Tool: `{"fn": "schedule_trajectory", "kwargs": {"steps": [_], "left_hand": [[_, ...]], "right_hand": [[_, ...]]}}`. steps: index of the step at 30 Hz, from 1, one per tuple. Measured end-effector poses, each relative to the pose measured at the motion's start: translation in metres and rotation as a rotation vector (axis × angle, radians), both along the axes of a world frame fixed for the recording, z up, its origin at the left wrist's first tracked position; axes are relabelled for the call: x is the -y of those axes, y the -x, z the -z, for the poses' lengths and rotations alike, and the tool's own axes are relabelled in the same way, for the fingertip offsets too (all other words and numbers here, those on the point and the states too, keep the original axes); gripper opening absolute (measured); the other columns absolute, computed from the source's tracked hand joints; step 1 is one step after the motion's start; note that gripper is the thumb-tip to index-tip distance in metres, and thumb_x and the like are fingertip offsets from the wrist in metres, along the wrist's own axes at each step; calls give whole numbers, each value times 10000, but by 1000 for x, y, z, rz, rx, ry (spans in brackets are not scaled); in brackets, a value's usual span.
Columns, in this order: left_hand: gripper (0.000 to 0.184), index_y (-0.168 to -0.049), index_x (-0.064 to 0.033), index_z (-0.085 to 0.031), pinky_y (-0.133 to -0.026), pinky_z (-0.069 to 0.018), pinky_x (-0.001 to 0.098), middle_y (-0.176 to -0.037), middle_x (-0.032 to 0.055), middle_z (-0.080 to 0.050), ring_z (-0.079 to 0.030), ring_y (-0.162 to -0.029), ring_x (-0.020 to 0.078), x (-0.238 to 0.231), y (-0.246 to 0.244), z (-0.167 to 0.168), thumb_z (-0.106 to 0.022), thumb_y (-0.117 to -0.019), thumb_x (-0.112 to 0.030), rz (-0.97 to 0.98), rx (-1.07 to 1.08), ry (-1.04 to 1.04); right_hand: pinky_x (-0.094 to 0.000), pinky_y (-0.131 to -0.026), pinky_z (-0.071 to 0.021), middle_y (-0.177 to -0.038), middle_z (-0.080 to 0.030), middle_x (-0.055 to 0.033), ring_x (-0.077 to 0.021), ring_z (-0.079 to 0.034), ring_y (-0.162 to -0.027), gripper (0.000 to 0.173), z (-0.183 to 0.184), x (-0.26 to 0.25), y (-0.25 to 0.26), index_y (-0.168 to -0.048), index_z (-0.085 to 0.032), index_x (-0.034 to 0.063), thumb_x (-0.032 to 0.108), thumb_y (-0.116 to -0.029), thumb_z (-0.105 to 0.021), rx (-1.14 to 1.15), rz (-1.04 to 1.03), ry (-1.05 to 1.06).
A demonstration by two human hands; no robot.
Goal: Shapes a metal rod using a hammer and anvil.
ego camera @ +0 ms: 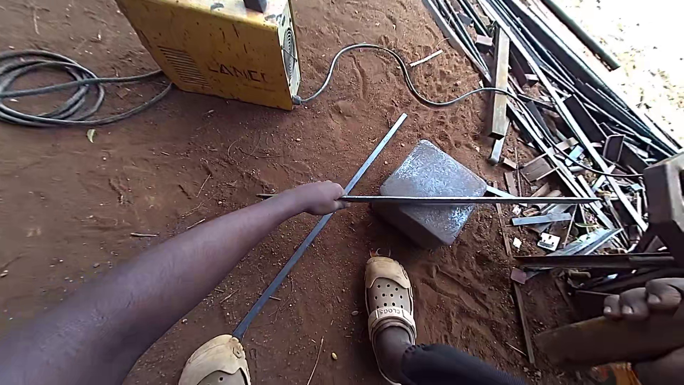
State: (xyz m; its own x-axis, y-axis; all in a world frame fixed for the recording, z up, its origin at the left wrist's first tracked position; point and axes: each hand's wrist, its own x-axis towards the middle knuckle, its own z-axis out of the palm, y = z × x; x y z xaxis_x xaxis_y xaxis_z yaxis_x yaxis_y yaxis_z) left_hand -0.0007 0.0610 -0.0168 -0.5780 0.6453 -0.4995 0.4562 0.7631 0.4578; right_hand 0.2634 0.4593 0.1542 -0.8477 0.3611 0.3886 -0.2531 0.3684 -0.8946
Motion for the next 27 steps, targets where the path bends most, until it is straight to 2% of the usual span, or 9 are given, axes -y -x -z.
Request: {"fn": "schedule_trajectory", "kwargs": {"steps": [3, 6, 9, 12, 17, 20, 22, 24, 27], "left_hand": [[420, -901, -116, -652, -697, -522, 520, -778, 75, -615, -630, -759, 259, -11, 13, -6, -464, -1083, -445, 0, -19, 53], [450, -898, -85, -652, -698, -520, 530, -771, 97, -607, -624, -749, 275, -22, 28, -5, -454, -1089, -441, 28, -5, 72], [462, -874, -66, -642, -682, -515, 520, -751, 102, -596, -615, -722, 272, -24, 26, -5, -459, -1089, -431, 24, 29, 66], [438, -870, -62, -633, -675, -512, 507, -750, 101, -589, -606, -713, 266, -25, 21, -8, -466, -1092, -401, 8, 40, 62], [396, -910, -70, -648, -699, -527, 494, -779, 95, -608, -621, -736, 257, -26, 16, -8, -468, -1095, -370, 1, 28, 66], [383, -891, -68, -643, -677, -521, 476, -750, 86, -592, -607, -707, 247, -26, 15, -9, -475, -1095, -345, 4, 33, 56], [387, -887, -66, -637, -669, -516, 466, -739, 84, -584, -600, -695, 239, -27, 15, -11, -475, -1096, -348, 0, 38, 63], [396, -873, -67, -633, -663, -509, 454, -730, 80, -575, -591, -687, 233, -27, 16, -11, -477, -1095, -356, 5, 33, 62], [398, -879, -72, -637, -672, -518, 461, -741, 76, -584, -601, -699, 235, -26, 17, -9, -475, -1094, -366, 23, 23, 51]], "right_hand": [[-372, -431, -559, -745, -573, -4, -193, -589, -502, 437, 24, 16, -3, -1398, -357, 135, 324, -1045, -532, 33, -2, 21], [-380, -448, -591, -777, -616, -33, -197, -634, -531, 467, 55, 49, -11, -1395, -373, 113, 267, -1000, -571, 282, 50, -43], [-422, -455, -593, -778, -651, -77, -221, -644, -522, 549, 114, 62, -29, -1464, -426, 101, 307, -984, -595, 613, 65, -70], [-379, -410, -580, -760, -656, -57, -192, -629, -474, 546, 153, 70, -46, -1428, -434, 77, 297, -967, -628, 625, 102, -27], [-369, -434, -602, -800, -683, -73, -201, -661, -512, 606, 121, 66, -46, -1479, -426, 37, 237, -952, -647, 567, 112, -29], [-389, -488, -628, -864, -684, -80, -212, -682, -573, 602, 73, 47, -35, -1496, -400, 30, 261, -987, -623, 435, 25, -95], [-391, -528, -630, -840, -659, -44, -207, -677, -601, 553, 34, 31, -22, -1470, -380, 96, 304, -1009, -606, 268, -55, -90], [-404, -508, -608, -794, -646, -30, -220, -652, -575, 469, 8, 6, -2, -1357, -449, 134, 403, -1010, -614, 64, -119, -70], [-332, -578, -557, -775, -593, 46, -130, -598, -605, 335, -10, -20, 39, -1038, -562, 153, 473, -1063, -467, -186, -75, -193]]}}
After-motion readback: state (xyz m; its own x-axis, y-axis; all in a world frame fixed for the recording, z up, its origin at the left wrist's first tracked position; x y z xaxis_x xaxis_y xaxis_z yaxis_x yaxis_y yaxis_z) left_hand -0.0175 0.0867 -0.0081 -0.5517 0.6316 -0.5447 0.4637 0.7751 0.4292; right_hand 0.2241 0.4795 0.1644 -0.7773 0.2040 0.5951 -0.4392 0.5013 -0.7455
